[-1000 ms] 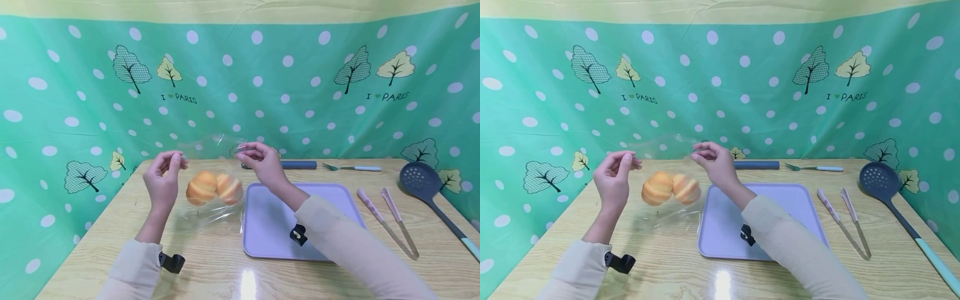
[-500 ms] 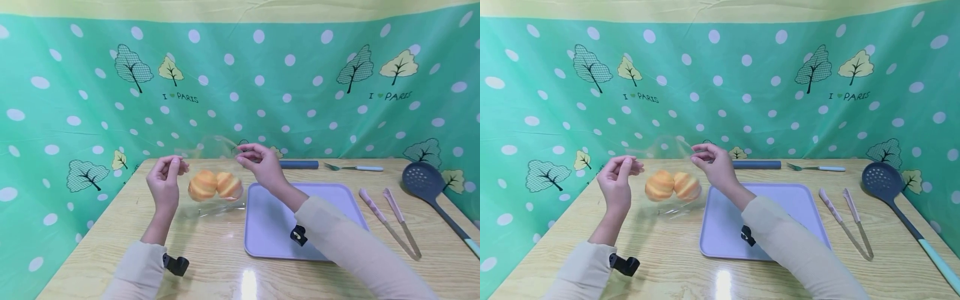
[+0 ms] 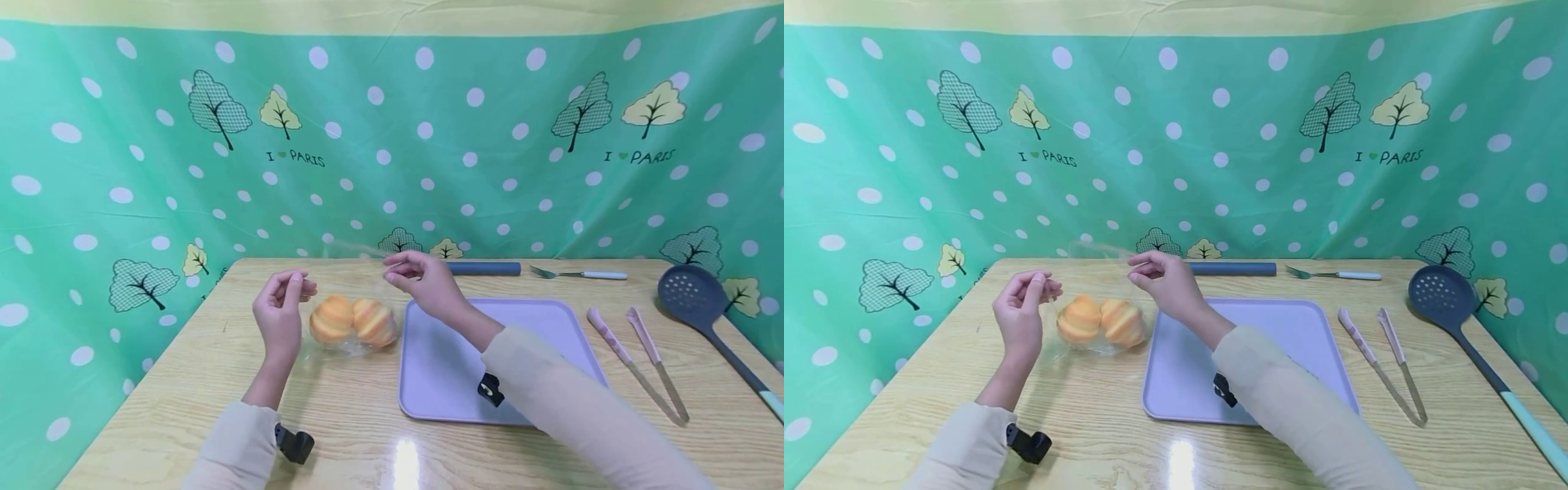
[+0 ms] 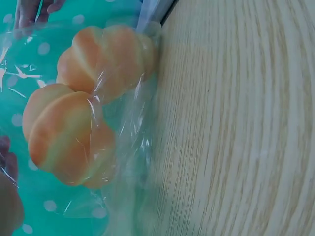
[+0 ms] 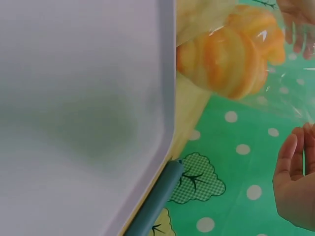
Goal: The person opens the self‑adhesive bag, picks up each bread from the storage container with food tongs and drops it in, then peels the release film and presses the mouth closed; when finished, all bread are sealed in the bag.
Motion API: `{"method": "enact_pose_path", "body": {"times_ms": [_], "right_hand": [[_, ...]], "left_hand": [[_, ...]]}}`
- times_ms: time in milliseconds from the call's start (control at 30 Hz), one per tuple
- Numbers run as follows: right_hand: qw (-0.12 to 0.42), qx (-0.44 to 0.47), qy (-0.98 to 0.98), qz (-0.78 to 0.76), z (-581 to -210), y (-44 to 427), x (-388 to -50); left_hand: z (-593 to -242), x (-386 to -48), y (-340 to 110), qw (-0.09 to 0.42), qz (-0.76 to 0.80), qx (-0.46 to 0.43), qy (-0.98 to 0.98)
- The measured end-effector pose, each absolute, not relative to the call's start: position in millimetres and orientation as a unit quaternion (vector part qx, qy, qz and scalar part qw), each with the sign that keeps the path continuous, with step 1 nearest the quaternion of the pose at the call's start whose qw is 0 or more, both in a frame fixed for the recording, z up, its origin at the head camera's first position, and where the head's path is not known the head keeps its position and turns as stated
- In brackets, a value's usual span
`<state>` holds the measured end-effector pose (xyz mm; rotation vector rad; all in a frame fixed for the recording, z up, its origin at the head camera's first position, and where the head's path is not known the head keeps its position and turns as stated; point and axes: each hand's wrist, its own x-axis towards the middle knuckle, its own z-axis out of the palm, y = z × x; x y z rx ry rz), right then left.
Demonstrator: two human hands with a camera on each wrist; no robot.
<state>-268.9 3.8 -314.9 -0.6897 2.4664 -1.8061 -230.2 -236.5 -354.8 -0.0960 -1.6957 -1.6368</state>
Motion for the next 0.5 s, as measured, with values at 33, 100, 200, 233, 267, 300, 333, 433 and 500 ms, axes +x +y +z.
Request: {"method": "enact_pose_path", "body": {"times_ms": [33, 100, 200, 233, 267, 300, 333, 433, 500], "right_hand": [[0.002, -0.215, 0.787, -0.578, -316, 5, -270], [0.001, -0.205, 0.786, -0.583, -317, 7, -272], [0.000, -0.194, 0.782, -0.592, -320, 10, -274], [-0.002, -0.192, 0.781, -0.595, -320, 11, -274], [-0.003, -0.190, 0.777, -0.600, -320, 12, -274], [-0.005, -0.192, 0.774, -0.603, -319, 13, -274], [-0.008, -0.194, 0.772, -0.605, -318, 14, -274], [-0.015, -0.202, 0.758, -0.621, -313, 16, -271], [-0.019, -0.207, 0.748, -0.630, -310, 18, -270]], "left_hand": [[-356, -231, -238, 0.381, -0.652, -0.026, -0.655], [-356, -231, -240, 0.379, -0.678, -0.003, -0.630], [-355, -231, -243, 0.375, -0.707, 0.022, -0.599], [-354, -231, -243, 0.375, -0.714, 0.025, -0.591], [-352, -231, -243, 0.376, -0.719, 0.025, -0.584], [-350, -230, -242, 0.377, -0.722, 0.022, -0.580], [-348, -230, -242, 0.380, -0.724, 0.017, -0.576], [-341, -229, -240, 0.390, -0.730, -0.001, -0.561], [-337, -229, -240, 0.396, -0.735, -0.005, -0.550]]}}
